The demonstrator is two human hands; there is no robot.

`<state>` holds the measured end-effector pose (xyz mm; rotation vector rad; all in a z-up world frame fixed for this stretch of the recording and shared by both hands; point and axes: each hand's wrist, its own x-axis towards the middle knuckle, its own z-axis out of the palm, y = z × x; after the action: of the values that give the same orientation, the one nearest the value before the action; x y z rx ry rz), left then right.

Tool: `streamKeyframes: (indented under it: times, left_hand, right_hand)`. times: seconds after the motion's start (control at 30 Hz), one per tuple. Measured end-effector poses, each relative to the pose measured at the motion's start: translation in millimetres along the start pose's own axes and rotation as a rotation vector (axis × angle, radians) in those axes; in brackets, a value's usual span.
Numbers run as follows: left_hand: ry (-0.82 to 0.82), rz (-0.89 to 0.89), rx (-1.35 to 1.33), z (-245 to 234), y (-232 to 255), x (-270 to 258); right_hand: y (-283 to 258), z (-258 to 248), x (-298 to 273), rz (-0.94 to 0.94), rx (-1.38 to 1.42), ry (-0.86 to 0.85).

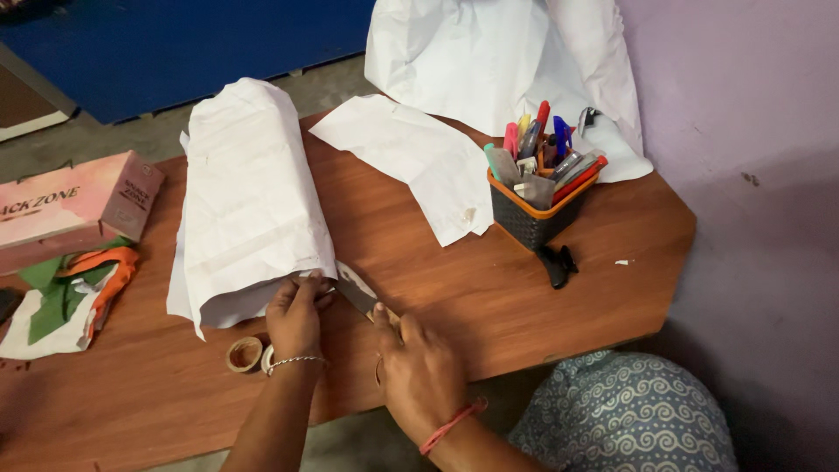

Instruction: The person wraps a rectangular object in white paper, folds the edges, and secures the package with black tape. They use scissors to trim excess paper and tape, then fold the ends to complete the wrapping.

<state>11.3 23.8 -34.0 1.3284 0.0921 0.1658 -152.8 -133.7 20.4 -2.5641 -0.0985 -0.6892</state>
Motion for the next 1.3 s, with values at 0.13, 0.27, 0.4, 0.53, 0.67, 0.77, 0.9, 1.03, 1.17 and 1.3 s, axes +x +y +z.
streamKeyframes:
  times: [0.13,0.27,0.4,0.53,0.67,0.77,0.9,1.03,1.17,1.3]
  left_hand:
    - [-0.024,-0.014,0.014,0.9,8.1,-5.1]
    - [-0.012,-0.036,0.016,2.0,10.7,-5.4]
    - [-0.014,-0.030,0.012,-1.3,7.3,-2.1]
    - [0.003,-0.046,0.006,-5.9,2.8,2.0]
    - [-0.017,-0.052,0.004,-6.8,5.2,0.6]
    - [-0.008,-0.046,0.024,-0.6,14.0,-4.5]
    - [0.091,-0.058,0.107,18.3,29.2,-6.1]
    - [0.111,0.201,0.639,30.5,37.3,-4.6]
    - [0.173,0.023,0.602,36.4,34.8,-3.5]
    - [0.072,0.026,0.401,33.9,32.0,-8.1]
  right_hand:
    - [-0.9,4.5,-2.5,-0.007,-0.021,0.024]
    - [-1.2,6.8,-2.8,0.001,-0.027,0.048]
    - [1.4,1.9,-4.0,0.036,0.077,-0.007]
    - [5.3,-2.5,-0.2,0.054,0.065,-0.030]
    - [7.8,-3.2,6.0,0.009,0.028,0.026]
    - [7.3,-2.5,5.9,-0.008,0.014,0.050]
    - [6.1,2.9,6.3,0.003,0.032,0.046]
    - [9.0,5.7,5.5,-0.059,0.035,0.146]
    - [9.3,3.0,7.4,-0.009,0.038,0.095]
    - [13.2,-1.8,12.7,0.024,0.028,0.064]
